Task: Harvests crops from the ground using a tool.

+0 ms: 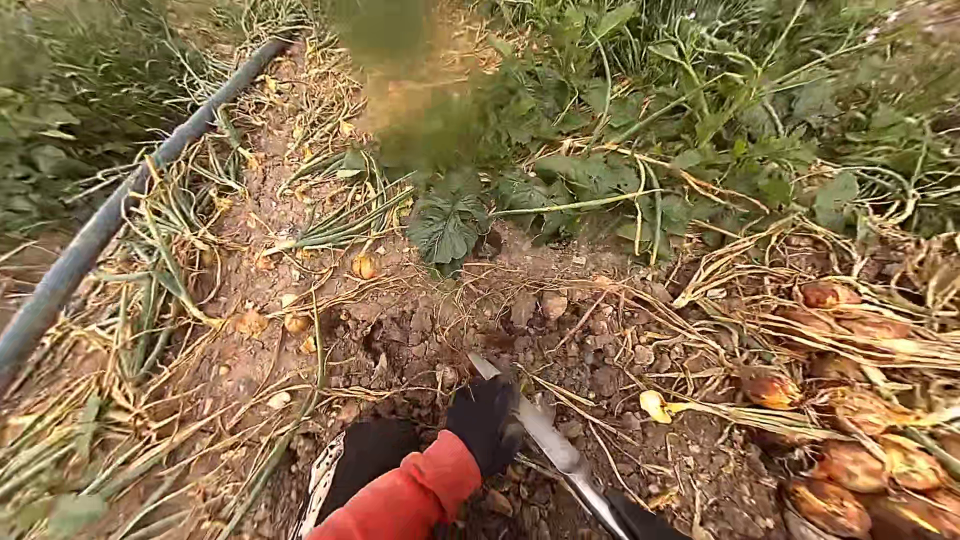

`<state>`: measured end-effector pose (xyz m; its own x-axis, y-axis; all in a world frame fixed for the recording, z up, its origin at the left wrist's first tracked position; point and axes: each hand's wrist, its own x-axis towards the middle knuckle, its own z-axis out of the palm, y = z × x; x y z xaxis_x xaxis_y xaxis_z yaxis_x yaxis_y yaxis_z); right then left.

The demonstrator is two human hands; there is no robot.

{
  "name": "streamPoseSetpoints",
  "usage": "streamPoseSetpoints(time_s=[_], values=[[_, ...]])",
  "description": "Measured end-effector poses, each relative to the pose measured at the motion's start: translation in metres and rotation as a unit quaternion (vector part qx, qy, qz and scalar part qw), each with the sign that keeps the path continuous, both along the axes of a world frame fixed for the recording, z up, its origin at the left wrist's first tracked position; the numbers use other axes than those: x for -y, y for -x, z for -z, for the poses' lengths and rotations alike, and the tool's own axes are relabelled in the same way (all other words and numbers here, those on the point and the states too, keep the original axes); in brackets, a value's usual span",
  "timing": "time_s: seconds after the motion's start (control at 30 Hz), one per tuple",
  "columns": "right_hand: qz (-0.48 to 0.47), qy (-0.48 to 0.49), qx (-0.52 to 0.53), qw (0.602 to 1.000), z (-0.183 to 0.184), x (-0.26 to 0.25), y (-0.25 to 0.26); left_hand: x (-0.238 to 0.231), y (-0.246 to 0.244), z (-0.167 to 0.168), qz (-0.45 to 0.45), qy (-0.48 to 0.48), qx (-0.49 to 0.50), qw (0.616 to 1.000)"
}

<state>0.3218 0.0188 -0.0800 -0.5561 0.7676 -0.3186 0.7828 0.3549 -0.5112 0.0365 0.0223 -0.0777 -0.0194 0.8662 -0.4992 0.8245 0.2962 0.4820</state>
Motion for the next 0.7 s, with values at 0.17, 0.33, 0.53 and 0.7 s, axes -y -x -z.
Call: streamPoseSetpoints(time_s=[0.17, 0.33, 0.53, 0.7], values=[[-0.151, 0.015, 0.117, 0.982, -0.112, -0.065, 0.086, -0.014, 0.008, 0.0, -0.027, 0.021, 0.075, 0.997], [-0.227, 0.059, 0.302, 0.924, -0.158, -0.1, 0.175, -0.025, 0.044, -0.002, -0.097, 0.044, 0.11, 0.988], [-0.244, 0.106, 0.42, 0.868, -0.188, -0.135, 0.273, -0.032, 0.089, 0.014, -0.118, 0.041, 0.188, 0.974], [-0.284, -0.054, 0.341, 0.895, -0.17, -0.138, 0.252, -0.034, 0.089, 0.033, -0.157, 0.008, 0.234, 0.96]])
